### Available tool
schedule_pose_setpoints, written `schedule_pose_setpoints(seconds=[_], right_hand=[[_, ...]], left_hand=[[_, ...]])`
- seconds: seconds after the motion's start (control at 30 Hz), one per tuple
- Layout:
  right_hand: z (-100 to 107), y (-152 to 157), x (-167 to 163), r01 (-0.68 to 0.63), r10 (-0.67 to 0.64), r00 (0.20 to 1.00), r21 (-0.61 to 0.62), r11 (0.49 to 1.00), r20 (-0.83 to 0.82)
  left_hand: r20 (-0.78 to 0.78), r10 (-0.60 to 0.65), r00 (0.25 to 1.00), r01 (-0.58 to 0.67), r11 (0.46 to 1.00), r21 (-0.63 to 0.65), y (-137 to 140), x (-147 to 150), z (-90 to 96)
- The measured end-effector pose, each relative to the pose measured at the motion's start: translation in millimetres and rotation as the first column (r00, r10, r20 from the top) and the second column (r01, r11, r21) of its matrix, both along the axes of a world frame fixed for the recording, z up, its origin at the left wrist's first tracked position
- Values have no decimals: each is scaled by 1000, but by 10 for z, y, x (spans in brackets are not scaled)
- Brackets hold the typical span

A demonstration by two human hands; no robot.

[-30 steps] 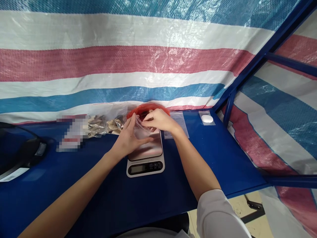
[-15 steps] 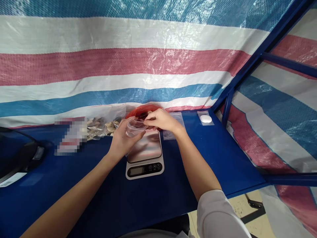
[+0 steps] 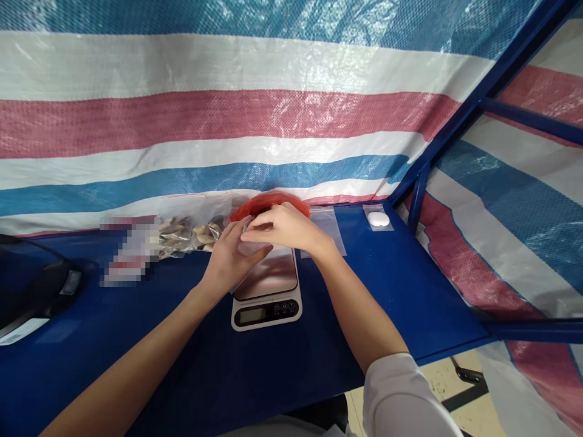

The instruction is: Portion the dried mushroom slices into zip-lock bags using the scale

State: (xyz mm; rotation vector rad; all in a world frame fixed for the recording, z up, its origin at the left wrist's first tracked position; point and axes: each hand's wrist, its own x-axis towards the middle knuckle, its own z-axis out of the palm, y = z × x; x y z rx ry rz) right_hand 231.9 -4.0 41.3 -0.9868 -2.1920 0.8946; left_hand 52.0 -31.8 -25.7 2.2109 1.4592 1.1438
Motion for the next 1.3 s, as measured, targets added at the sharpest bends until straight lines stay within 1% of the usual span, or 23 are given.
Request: schedule_pose_setpoints(seconds=[0.1,0.27,0.4,0.53,0.6,0.67,0.73,0.77,0.83,0.93,1.0,1.1,1.2,1.3], right_hand=[[-42,26,-25,-14,15,1000,-15,1000,25],[-101,81,18,-91,73,986,-118,989,-149],[-130,88,-7,-100,68,976,-147,984,-207],[-145,98,-3,-74,25,962,-171,982,-273],[-155,125,64,-32,-30,951,-195,980,-308],[-179,171,171,42,-112,942,-221,974,-318],[-225,230,285,134,-190,945,-216,967,-266],[-255,261,334,167,-209,951,-193,967,-227],[-322,321,398,202,-218,966,-124,972,-137],[-404,396,396,249,-249,967,3,969,62],[-430,440,345,278,-292,935,97,956,203],[-442,507,247,286,-347,859,210,935,376],[-458,577,175,274,-375,795,269,923,476],[-490,637,142,249,-379,758,303,920,530]], left_hand=[[-9,-7,1000,7,1000,-14,16,-15,-8],[-13,-36,999,35,999,-37,20,-32,14],[10,-13,1000,14,999,-43,4,-36,52],[35,-11,999,12,1000,-24,9,-52,66],[55,-13,998,13,1000,1,26,-75,75],[80,-9,997,7,1000,14,47,-104,94],[98,6,995,-7,1000,8,68,-135,123],[103,17,995,-17,1000,3,77,-150,139],[106,45,993,-46,999,2,90,-174,166],[116,84,990,-84,996,-2,99,-197,184],[127,90,988,-89,996,-9,100,-205,184],[139,79,987,-79,997,-10,102,-213,178],[143,65,988,-63,998,-19,105,-220,178],[147,49,988,-47,999,-22,107,-225,185]])
